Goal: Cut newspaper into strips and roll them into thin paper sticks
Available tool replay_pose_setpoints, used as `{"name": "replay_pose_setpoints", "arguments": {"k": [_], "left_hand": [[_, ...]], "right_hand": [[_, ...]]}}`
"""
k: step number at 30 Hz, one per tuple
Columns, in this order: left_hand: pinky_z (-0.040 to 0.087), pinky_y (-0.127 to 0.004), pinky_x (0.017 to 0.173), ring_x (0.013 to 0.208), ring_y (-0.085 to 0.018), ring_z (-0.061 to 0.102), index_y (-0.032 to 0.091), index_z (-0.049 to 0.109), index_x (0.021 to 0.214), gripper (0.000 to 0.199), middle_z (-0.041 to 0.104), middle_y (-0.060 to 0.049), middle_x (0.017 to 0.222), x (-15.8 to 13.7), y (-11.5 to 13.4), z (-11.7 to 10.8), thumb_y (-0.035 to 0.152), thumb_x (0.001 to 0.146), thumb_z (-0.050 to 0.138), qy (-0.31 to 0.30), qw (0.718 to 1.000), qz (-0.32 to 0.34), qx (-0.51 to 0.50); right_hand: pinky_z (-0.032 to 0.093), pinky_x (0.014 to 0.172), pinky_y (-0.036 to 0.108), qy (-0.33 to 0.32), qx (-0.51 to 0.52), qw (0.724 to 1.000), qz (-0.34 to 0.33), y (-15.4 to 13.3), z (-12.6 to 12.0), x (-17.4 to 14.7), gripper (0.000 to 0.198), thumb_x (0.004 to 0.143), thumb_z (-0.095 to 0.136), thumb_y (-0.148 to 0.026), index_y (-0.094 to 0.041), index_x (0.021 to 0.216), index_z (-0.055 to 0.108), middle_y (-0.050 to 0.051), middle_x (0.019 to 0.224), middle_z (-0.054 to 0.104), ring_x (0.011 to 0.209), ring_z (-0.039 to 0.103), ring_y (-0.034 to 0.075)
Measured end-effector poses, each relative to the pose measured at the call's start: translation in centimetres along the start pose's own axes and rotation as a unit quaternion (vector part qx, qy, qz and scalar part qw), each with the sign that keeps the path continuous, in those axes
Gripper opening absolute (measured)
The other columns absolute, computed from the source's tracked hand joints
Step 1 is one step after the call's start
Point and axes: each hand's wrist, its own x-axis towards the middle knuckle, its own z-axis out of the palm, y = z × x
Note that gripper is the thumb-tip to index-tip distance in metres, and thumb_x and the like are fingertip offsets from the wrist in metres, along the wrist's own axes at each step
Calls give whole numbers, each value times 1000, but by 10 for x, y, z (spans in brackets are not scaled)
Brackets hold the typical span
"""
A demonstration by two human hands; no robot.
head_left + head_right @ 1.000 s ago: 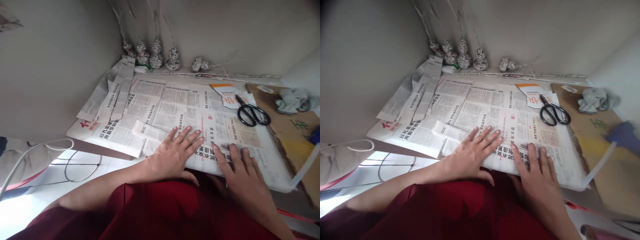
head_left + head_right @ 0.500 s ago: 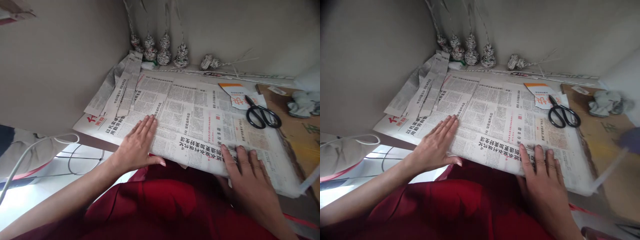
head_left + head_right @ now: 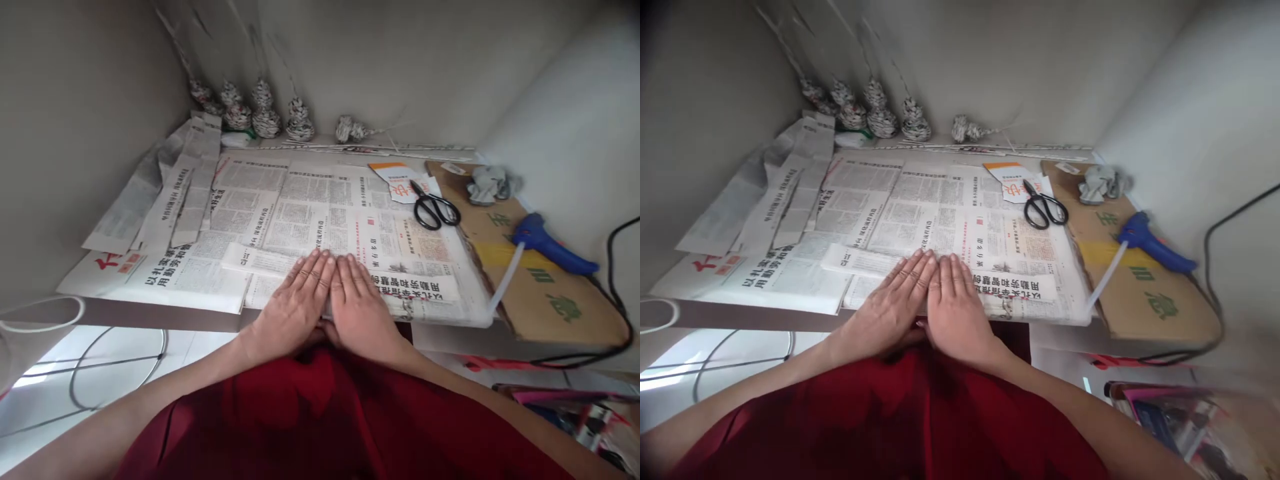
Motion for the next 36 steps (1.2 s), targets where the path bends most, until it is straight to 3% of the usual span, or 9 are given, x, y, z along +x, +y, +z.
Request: {"name": "replay_pose_setpoints", "arguments": {"k": [5, 11, 15, 21, 23, 27, 30, 33, 36], "left_hand": [[20, -44, 117, 143, -31, 15, 0, 19, 148, 100, 20, -22, 153, -6, -7, 1, 63, 79, 55, 11, 1000, -2, 7], [25, -48, 115, 142, -34, 21, 4, 9, 150, 107, 20, -22, 154, -39, -32, -5, 73, 77, 46, 23, 996, -83, 6], [24, -53, 114, 141, -38, 21, 3, 6, 150, 111, 19, -25, 153, -58, -45, -3, 76, 76, 42, 38, 988, -146, 21], [11, -66, 111, 140, -43, 18, 4, 9, 150, 109, 26, -28, 150, -64, -50, -5, 76, 76, 43, 58, 983, -173, 36], [8, -67, 110, 140, -43, 16, 6, 13, 150, 105, 30, -27, 149, -56, -43, -8, 72, 77, 48, 56, 986, -154, 34], [21, -51, 114, 142, -37, 15, 2, 14, 149, 110, 21, -25, 152, -27, -15, -4, 68, 72, 58, 32, 998, -63, 0], [22, -47, 115, 143, -34, 14, -1, 14, 148, 104, 19, -25, 153, -8, 3, 3, 63, 77, 55, 33, 999, -15, -15], [21, -44, 116, 143, -32, 15, -4, 14, 147, 105, 19, -25, 153, -6, 5, 5, 64, 78, 54, 37, 999, -14, -13], [24, -44, 115, 143, -31, 18, 2, 12, 149, 106, 19, -21, 154, -22, -9, 1, 67, 77, 54, 21, 999, -43, -2]], "right_hand": [[20, 116, 50, 17, -22, 1000, 0, 11, 2, -14, 67, 89, 48, -24, 5, 145, 25, 27, 152, 24, 143, 15, 36], [23, 114, 52, 19, -57, 996, 65, 54, -2, -60, 82, 87, 54, -42, 5, 146, 21, 29, 150, 27, 142, 18, 37], [25, 112, 52, 46, -92, 986, 130, 77, -6, -86, 82, 89, 52, -43, 7, 145, 19, 32, 149, 27, 140, 22, 38], [20, 112, 57, 46, -122, 976, 172, 75, -13, -89, 85, 84, 57, -42, 13, 141, 25, 37, 145, 30, 141, 15, 43], [17, 113, 58, 42, -112, 981, 155, 62, -12, -76, 86, 83, 58, -42, 12, 142, 25, 35, 145, 30, 142, 12, 43], [24, 113, 53, -1, -44, 998, 43, 22, -5, -34, 84, 84, 56, -40, 1, 148, 21, 26, 153, 23, 142, 16, 38], [18, 117, 48, -4, -16, 998, -56, -3, 0, -6, 79, 85, 55, -37, 9, 143, 26, 31, 150, 24, 142, 15, 38], [16, 117, 47, 3, -5, 998, -57, -6, 1, -3, 77, 86, 55, -36, 7, 144, 27, 28, 151, 24, 143, 14, 36], [19, 117, 46, 3, 1, 1000, -16, 13, -3, -24, 77, 87, 53, -40, 0, 147, 24, 22, 154, 22, 144, 14, 32]]}}
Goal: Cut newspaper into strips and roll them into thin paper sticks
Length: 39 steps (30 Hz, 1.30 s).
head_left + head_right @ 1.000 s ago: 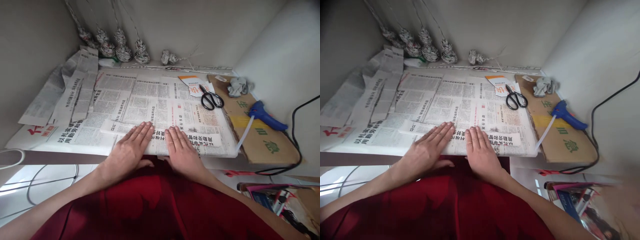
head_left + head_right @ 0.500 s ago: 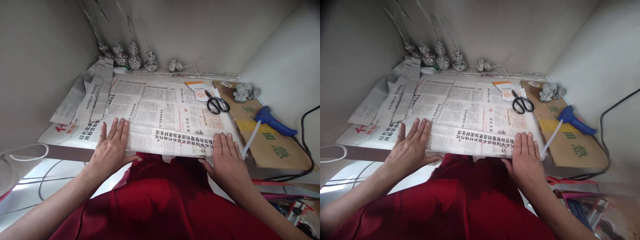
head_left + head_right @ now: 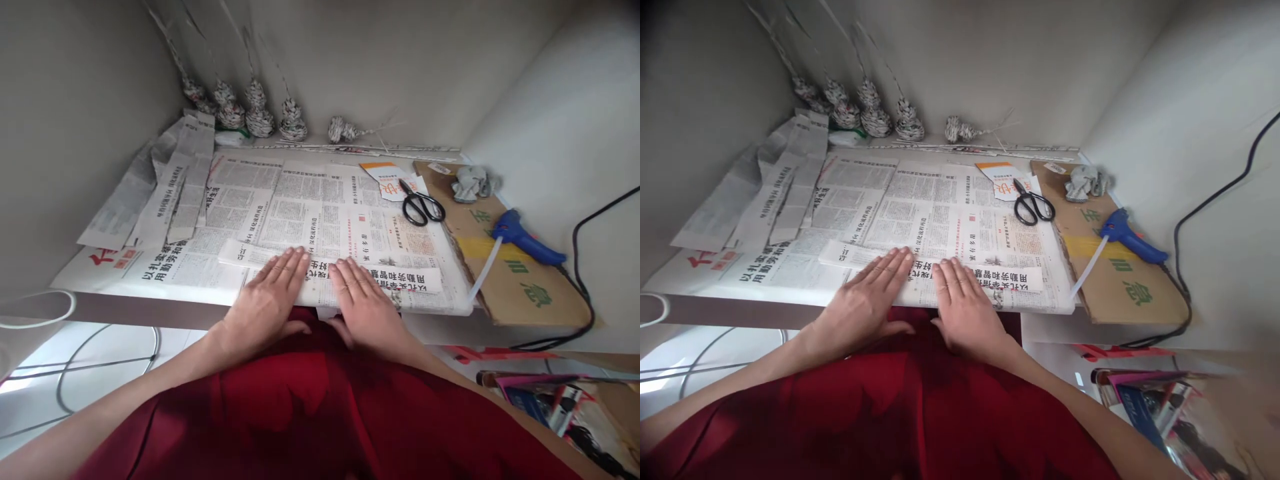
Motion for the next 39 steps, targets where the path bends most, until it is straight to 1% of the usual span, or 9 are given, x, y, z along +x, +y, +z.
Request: {"name": "replay_pose_setpoints", "arguments": {"k": [7, 11, 13, 16, 19, 22, 28, 34, 39], "left_hand": [[16, -53, 116, 141, -35, 22, 4, 9, 151, 110, 24, -24, 152, -32, -30, -10, 73, 75, 49, 15, 998, -58, 26], [16, -54, 115, 141, -39, 17, -1, 18, 148, 117, 24, -29, 150, -6, -4, -3, 78, 68, 53, 30, 999, -33, 19], [18, -48, 116, 142, -36, 16, -1, 22, 146, 110, 22, -26, 151, 11, 12, 0, 73, 72, 54, 11, 1000, 25, 4], [18, -44, 117, 143, -33, 17, -3, 24, 146, 107, 24, -25, 151, 18, 17, 0, 74, 75, 49, 8, 999, 38, -1], [20, -46, 116, 142, -34, 20, -2, 18, 148, 113, 23, -26, 151, 2, -5, -3, 81, 73, 35, 18, 999, -31, 4], [24, -48, 114, 141, -33, 24, 2, 20, 148, 102, 27, -23, 151, -19, -35, -6, 77, 80, 29, 17, 999, -39, 11], [36, -44, 109, 129, -29, 46, 11, 44, 138, 70, 49, -18, 140, -23, -58, -7, 61, 90, 37, 62, 996, -63, 12], [41, -48, 104, 117, -29, 58, 15, 55, 128, 40, 60, -15, 129, -15, -69, -15, 35, 96, 42, 67, 997, 23, 24], [39, -50, 107, 124, -30, 52, 18, 51, 134, 47, 56, -12, 134, -36, -72, -15, 32, 90, 56, 78, 995, 69, -4]], "right_hand": [[22, 115, 48, 22, -53, 994, 96, 46, -7, -58, 79, 88, 51, -40, 2, 147, 21, 25, 152, 26, 143, 18, 33], [22, 114, 51, 16, -38, 996, 74, 20, -6, -27, 86, 84, 55, -47, 6, 146, 24, 29, 150, 26, 141, 18, 39], [20, 115, 48, -2, -15, 1000, 14, 2, -3, -4, 86, 83, 55, -45, 2, 147, 23, 25, 153, 23, 143, 15, 37], [17, 117, 47, 4, -11, 1000, 11, -4, 1, 8, 81, 86, 53, -41, 5, 146, 24, 26, 153, 22, 143, 13, 36], [19, 115, 49, 19, -33, 997, 71, 19, 0, -17, 81, 88, 51, -40, 2, 148, 18, 26, 153, 23, 143, 15, 35], [20, 115, 49, 26, -68, 990, 125, 51, -4, -52, 83, 87, 53, -43, 6, 146, 20, 29, 150, 26, 142, 19, 36], [27, 111, 51, 24, -110, 976, 184, 75, -10, -74, 89, 84, 53, -54, 6, 144, 25, 32, 147, 31, 138, 28, 41], [33, 108, 52, 25, -109, 976, 185, 65, -12, -73, 84, 85, 52, -55, 2, 142, 33, 29, 145, 36, 135, 32, 42], [32, 110, 49, 86, -64, 985, 136, 67, -8, -90, 58, 92, 50, -40, -9, 140, 42, 17, 141, 48, 137, 34, 33]]}}
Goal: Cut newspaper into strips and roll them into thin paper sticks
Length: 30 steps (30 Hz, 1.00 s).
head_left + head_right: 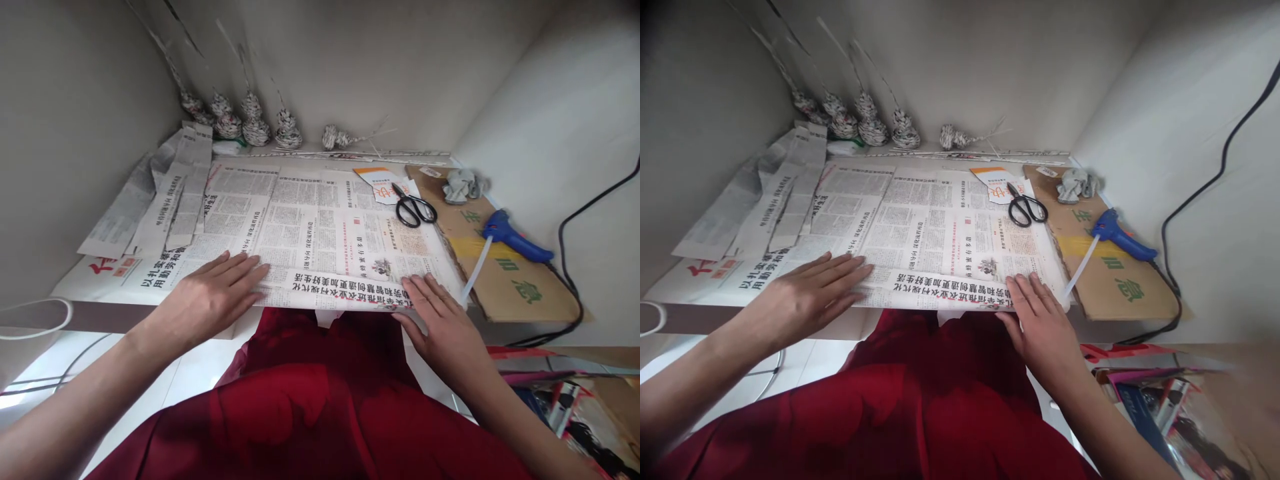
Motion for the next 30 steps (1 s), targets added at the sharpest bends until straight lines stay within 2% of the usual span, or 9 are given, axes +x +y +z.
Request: {"name": "replay_pose_setpoints", "arguments": {"k": [5, 8, 10, 12, 15, 20, 23, 26, 30], "left_hand": [[46, -43, 103, 111, -21, 62, 28, 58, 125, 38, 68, 1, 118, -17, 6, -9, 25, 87, 62, 67, 988, -43, -130], [55, -35, 85, 89, -18, 68, 27, 69, 99, 16, 73, 5, 93, -3, -3, -13, 30, 84, 66, 128, 968, -161, -147], [55, -35, 78, 85, -20, 68, 25, 71, 96, 18, 73, 2, 91, 14, -12, -11, 36, 84, 64, 109, 965, -210, -114], [51, -45, 87, 96, -26, 65, 21, 71, 104, 27, 73, -4, 95, 31, -18, -4, 39, 87, 59, 95, 974, -201, -48], [26, -63, 107, 130, -36, 43, 18, 58, 127, 40, 58, -10, 132, 52, -8, 11, 37, 93, 48, 55, 982, -180, 33], [22, -50, 115, 142, -31, 19, 7, 29, 146, 74, 33, -16, 150, 73, 48, 31, 57, 92, 38, -31, 998, -54, -27], [19, -47, 116, 143, -32, 14, 1, 23, 147, 89, 22, -20, 153, 76, 68, 38, 66, 88, 35, -46, 998, 6, -39], [21, -46, 116, 143, -31, 18, 0, 22, 147, 93, 21, -21, 153, 66, 60, 35, 69, 85, 34, -48, 998, 4, -43], [26, -48, 114, 140, -31, 26, 11, 18, 150, 88, 27, -16, 153, 38, 22, 21, 68, 86, 34, -57, 994, -73, -49]], "right_hand": [[42, 103, 40, 32, 117, 992, -18, 14, -15, 0, 29, 94, 48, -27, -20, 119, 61, 7, 120, 66, 120, 55, 25], [52, 82, 37, 25, 161, 986, 46, 20, -28, 21, 22, 90, 53, -39, -22, 91, 68, 5, 92, 71, 90, 67, 23], [52, 73, 37, 7, 145, 985, 96, 22, -31, 37, 28, 90, 52, -43, -21, 96, 67, 7, 88, 70, 81, 66, 24], [52, 76, 42, 6, 90, 989, 118, 23, -27, 51, 39, 90, 50, -44, -17, 115, 62, 12, 99, 69, 89, 65, 29], [43, 95, 52, 23, 7, 996, 86, 18, -18, 62, 51, 92, 46, -39, -8, 131, 51, 22, 125, 58, 116, 53, 37], [28, 111, 50, -26, 40, 999, -8, -35, 0, 76, 57, 96, 34, -41, -3, 138, 43, 21, 145, 41, 139, 28, 34], [23, 114, 51, -81, 104, 985, -113, -76, 8, 89, 88, 89, 35, -64, 4, 144, 31, 26, 151, 28, 142, 19, 37], [18, 116, 49, -92, 124, 979, -136, -90, 13, 94, 102, 83, 33, -74, 7, 145, 25, 29, 152, 21, 143, 11, 37], [20, 115, 49, -93, 84, 989, -80, -58, 12, 75, 97, 85, 32, -72, 3, 146, 26, 26, 152, 25, 143, 15, 34]]}}
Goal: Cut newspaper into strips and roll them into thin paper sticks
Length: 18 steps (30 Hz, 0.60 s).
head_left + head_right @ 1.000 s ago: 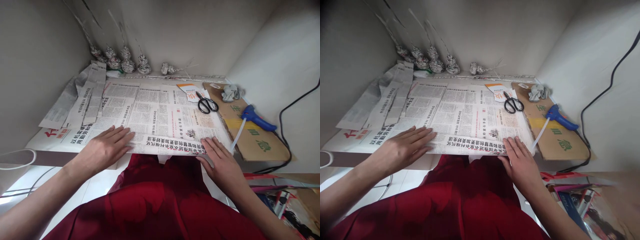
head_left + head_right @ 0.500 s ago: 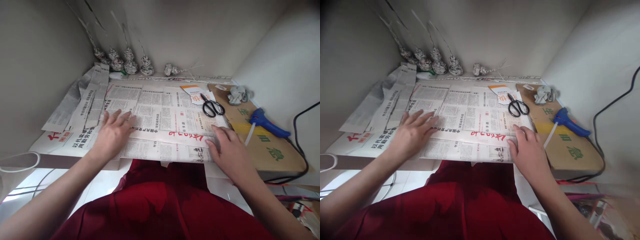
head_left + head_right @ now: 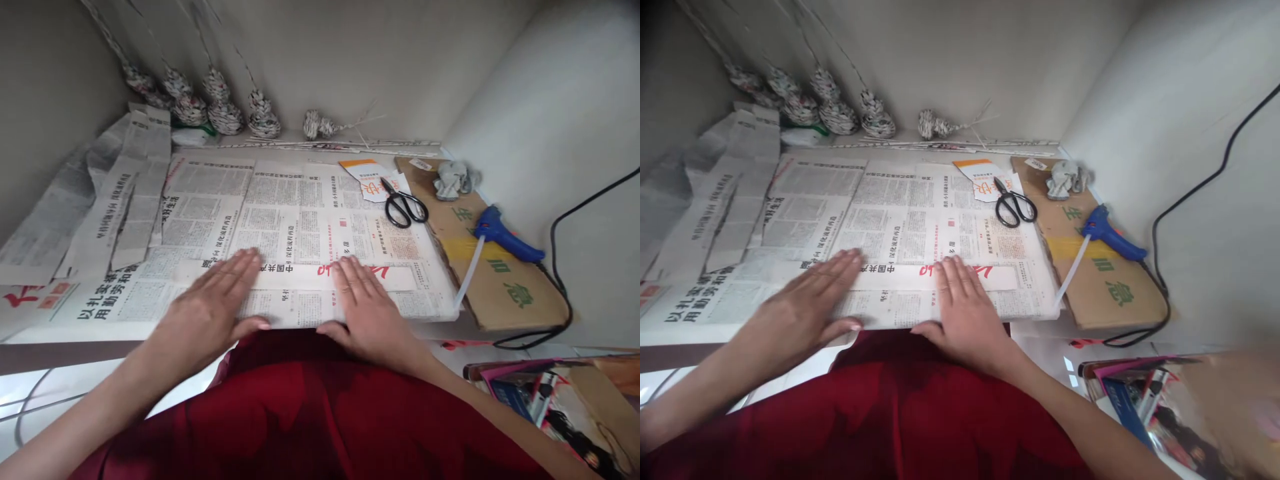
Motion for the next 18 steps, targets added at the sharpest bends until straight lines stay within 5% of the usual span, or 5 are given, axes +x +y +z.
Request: {"name": "replay_pose_setpoints", "arguments": {"k": [6, 12, 18], "left_hand": [[31, -50, 111, 134, -29, 39, 27, 28, 148, 67, 40, -6, 148, -19, -40, -8, 59, 90, 39, 15, 1000, -11, -23], [36, -51, 108, 126, -29, 51, 26, 47, 136, 54, 57, -8, 134, -10, -42, -4, 49, 87, 54, 99, 992, -16, -72], [34, -48, 109, 113, -24, 61, 23, 61, 122, 38, 67, -7, 120, -6, -46, -8, 40, 88, 57, 128, 991, 14, -49]], "right_hand": [[27, 113, 51, 19, -52, 994, 95, 44, -12, -43, 87, 88, 42, -62, 3, 144, 29, 27, 150, 30, 141, 22, 35], [39, 107, 46, 66, 8, 992, 110, 51, -26, -43, 48, 96, 40, -36, -9, 135, 48, 17, 137, 53, 130, 44, 28], [41, 104, 46, 93, 23, 993, 69, 53, -32, -39, 46, 92, 50, -37, -13, 131, 52, 14, 130, 57, 122, 50, 28]]}}
